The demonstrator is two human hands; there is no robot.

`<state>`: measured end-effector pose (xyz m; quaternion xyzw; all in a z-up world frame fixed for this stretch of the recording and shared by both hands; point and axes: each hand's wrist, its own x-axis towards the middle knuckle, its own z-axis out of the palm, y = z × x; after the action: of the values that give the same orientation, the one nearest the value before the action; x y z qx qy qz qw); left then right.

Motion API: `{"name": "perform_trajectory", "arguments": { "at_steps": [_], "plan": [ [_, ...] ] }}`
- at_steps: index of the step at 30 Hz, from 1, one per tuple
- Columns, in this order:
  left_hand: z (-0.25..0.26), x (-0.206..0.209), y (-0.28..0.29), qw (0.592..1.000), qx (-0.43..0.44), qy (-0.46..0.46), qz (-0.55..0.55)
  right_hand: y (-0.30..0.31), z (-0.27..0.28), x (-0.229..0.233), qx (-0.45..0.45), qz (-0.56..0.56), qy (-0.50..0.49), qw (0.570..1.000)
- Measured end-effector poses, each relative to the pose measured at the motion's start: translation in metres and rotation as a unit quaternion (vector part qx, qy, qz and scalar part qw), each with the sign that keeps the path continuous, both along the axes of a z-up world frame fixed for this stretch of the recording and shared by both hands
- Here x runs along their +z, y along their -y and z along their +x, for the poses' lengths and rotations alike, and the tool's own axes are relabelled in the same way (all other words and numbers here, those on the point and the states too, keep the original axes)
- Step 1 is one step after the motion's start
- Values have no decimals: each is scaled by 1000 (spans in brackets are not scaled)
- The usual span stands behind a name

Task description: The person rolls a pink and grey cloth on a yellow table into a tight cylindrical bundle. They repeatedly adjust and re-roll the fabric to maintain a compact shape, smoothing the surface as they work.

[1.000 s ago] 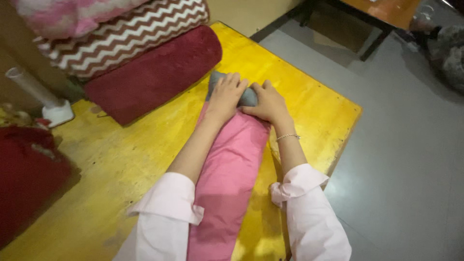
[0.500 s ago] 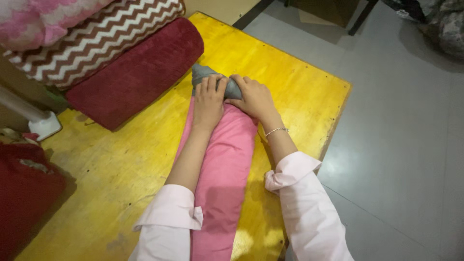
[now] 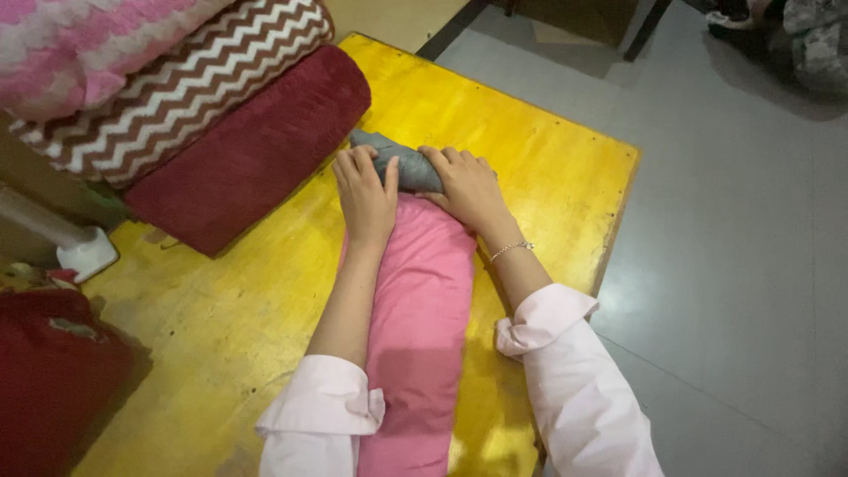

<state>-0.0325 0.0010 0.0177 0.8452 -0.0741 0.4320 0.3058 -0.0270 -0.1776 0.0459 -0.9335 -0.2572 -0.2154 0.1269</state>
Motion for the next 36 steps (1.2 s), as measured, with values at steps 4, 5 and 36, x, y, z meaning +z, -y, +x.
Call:
{"name": "perform_trajectory", "arguments": {
  "at_steps": [4,5,36],
  "plan": [
    [5,-8,-9,999,-52,16,9,-1,1,-2,12,3,5,1000],
    [6,-11,-10,998,-61,18,9,1,2,-3,15,2,5,1000],
    [45,-61,-14,990,-43,-46,-127,3,3,12,28,37,-114,992]
  ]
}}
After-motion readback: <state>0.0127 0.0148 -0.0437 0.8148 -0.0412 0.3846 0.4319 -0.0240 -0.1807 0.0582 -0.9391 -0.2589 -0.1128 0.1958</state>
